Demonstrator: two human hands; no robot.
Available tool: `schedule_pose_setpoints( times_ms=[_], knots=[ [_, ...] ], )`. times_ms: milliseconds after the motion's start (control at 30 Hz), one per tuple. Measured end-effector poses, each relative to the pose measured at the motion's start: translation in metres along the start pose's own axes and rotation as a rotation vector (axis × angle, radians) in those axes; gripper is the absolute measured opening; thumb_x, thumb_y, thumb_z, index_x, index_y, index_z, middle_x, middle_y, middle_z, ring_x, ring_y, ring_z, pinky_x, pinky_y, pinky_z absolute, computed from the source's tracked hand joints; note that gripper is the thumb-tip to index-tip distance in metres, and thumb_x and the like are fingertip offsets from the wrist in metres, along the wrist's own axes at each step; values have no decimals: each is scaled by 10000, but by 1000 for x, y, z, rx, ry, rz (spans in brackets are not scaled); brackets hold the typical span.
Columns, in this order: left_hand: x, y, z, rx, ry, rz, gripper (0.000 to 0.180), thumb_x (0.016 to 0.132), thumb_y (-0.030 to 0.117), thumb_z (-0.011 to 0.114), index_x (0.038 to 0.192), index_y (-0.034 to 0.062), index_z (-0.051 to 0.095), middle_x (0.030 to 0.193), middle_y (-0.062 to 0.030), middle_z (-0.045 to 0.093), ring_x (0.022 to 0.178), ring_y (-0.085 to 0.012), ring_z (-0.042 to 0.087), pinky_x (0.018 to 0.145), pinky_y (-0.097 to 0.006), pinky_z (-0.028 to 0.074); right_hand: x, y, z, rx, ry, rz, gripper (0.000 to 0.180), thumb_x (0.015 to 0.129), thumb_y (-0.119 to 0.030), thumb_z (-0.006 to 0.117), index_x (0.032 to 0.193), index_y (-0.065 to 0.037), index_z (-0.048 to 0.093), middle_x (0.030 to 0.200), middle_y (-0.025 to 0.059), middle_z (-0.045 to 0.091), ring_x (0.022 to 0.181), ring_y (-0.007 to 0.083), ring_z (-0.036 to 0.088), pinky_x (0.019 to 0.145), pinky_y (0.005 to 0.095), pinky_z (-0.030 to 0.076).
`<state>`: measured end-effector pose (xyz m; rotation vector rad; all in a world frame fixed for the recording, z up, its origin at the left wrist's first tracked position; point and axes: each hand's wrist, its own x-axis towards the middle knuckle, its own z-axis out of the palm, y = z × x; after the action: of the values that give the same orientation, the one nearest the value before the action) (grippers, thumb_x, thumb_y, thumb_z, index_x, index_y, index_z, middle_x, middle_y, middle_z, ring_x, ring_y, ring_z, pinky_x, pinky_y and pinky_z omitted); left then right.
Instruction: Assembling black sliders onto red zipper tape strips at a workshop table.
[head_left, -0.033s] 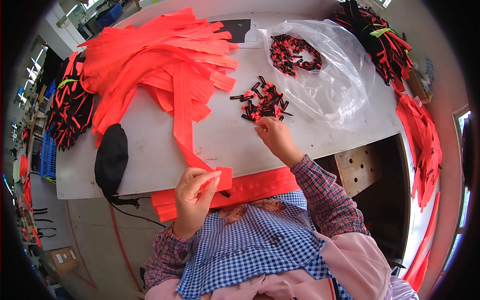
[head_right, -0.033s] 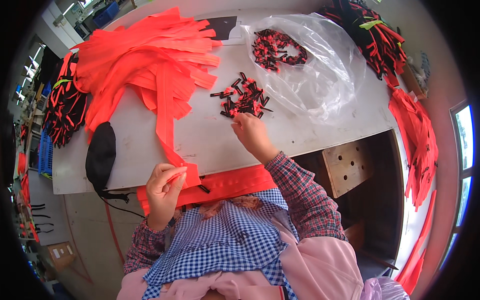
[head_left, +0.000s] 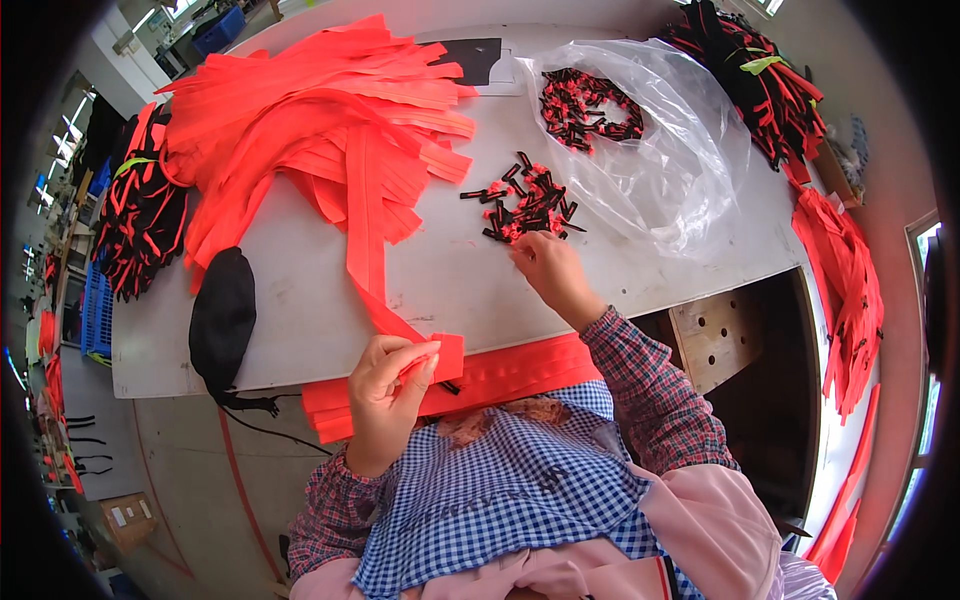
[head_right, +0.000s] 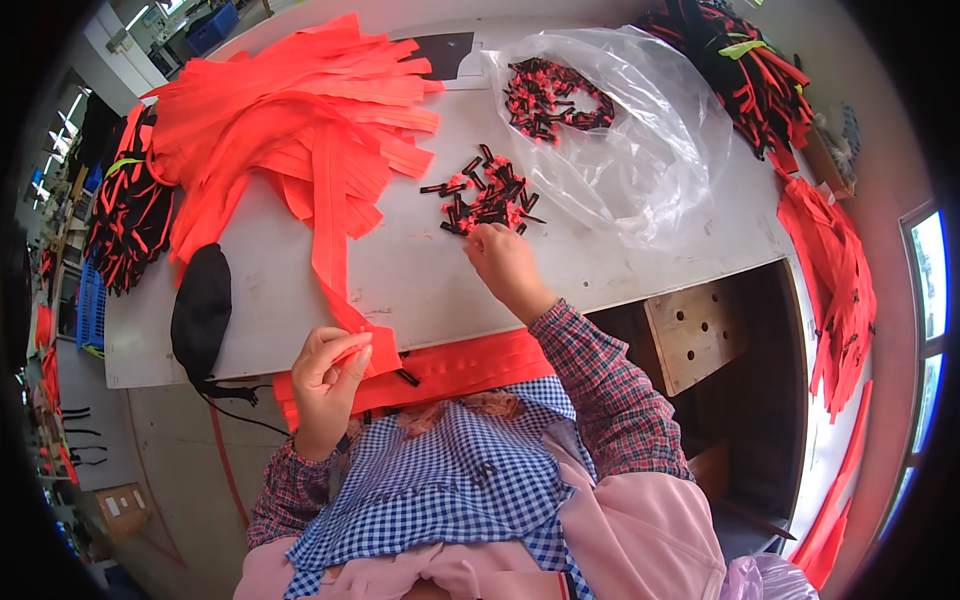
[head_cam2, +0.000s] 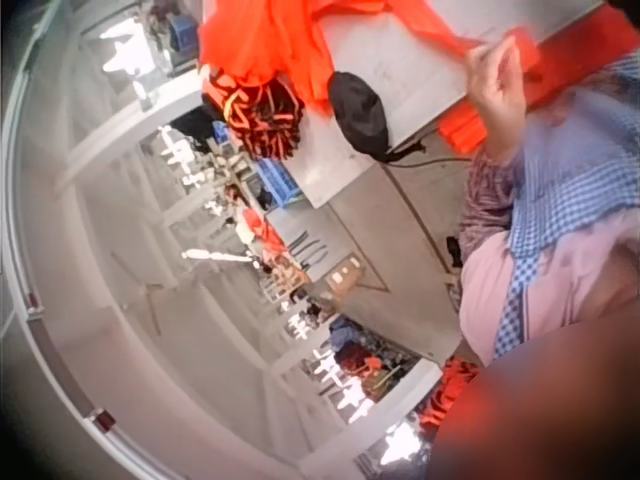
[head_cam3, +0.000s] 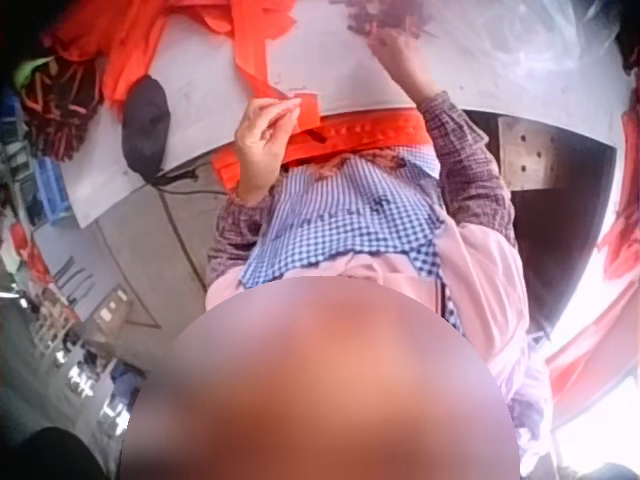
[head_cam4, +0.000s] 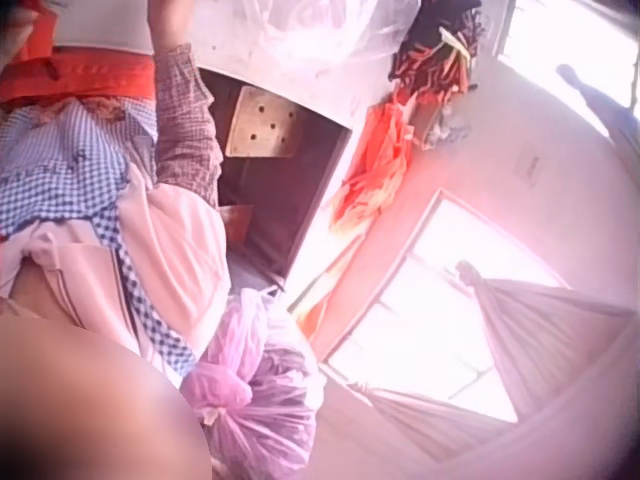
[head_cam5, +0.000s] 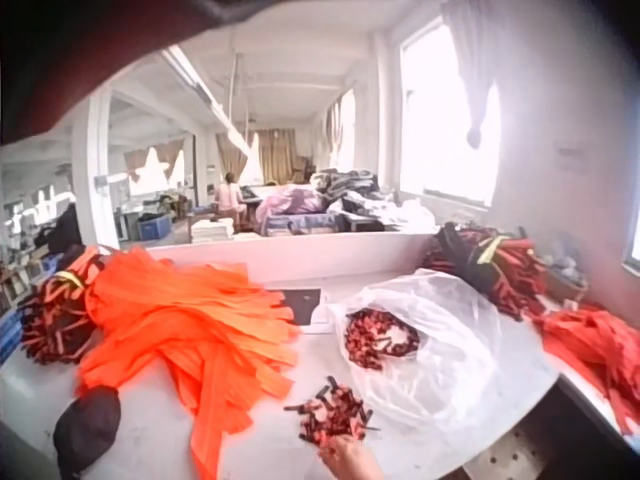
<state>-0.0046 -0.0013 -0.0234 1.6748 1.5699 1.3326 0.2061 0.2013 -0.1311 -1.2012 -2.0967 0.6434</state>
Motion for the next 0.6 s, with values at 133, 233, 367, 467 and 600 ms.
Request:
schedule_pose_setpoints(
  times_ms=[133, 233, 367, 467, 600],
  knots=[
    [0, -1, 2, -80, 39, -108, 187, 873, -25, 716, 1057, 10, 705, 965, -28, 612, 747, -55, 546, 583, -196, 412, 6, 18, 12, -248, -16, -13, 188, 860, -207, 674, 908, -29, 638, 914, 144, 661, 831, 350, 644, 729, 461, 516],
    [1, -2, 2, -75, 50, -133, 187, 868, -12, 716, 1053, 9, 697, 965, -28, 628, 804, -60, 573, 612, -181, 420, 13, 21, 12, -231, -36, 33, 185, 874, -214, 670, 917, -37, 638, 923, 133, 680, 799, 329, 654, 710, 440, 524],
    [3, -3, 2, -81, 81, -124, 179, 874, -6, 711, 1051, -1, 692, 978, -35, 636, 829, -73, 579, 651, -193, 445, 12, 8, -10, 677, -117, 503, 165, 944, -216, 645, 954, -51, 640, 902, 65, 697, 735, 183, 664, 661, 326, 537],
    [8, -3, 6, -55, 73, -112, 181, 888, -23, 697, 1068, -7, 698, 1008, -45, 636, 828, -77, 593, 638, -199, 460, -12, -25, -30, 1368, -157, 541, 162, 991, -191, 614, 1053, -44, 639, 934, 23, 677, 781, 92, 635, 680, 251, 531],
    [13, 2, 15, -89, 27, -84, 189, 907, -17, 673, 1095, -14, 688, 1017, -70, 640, 899, -131, 627, 752, -237, 516, -47, -81, -48, 1633, -273, 422, 175, 982, -124, 628, 1131, -34, 632, 1042, 35, 666, 875, 113, 642, 730, 248, 541]
  ],
)
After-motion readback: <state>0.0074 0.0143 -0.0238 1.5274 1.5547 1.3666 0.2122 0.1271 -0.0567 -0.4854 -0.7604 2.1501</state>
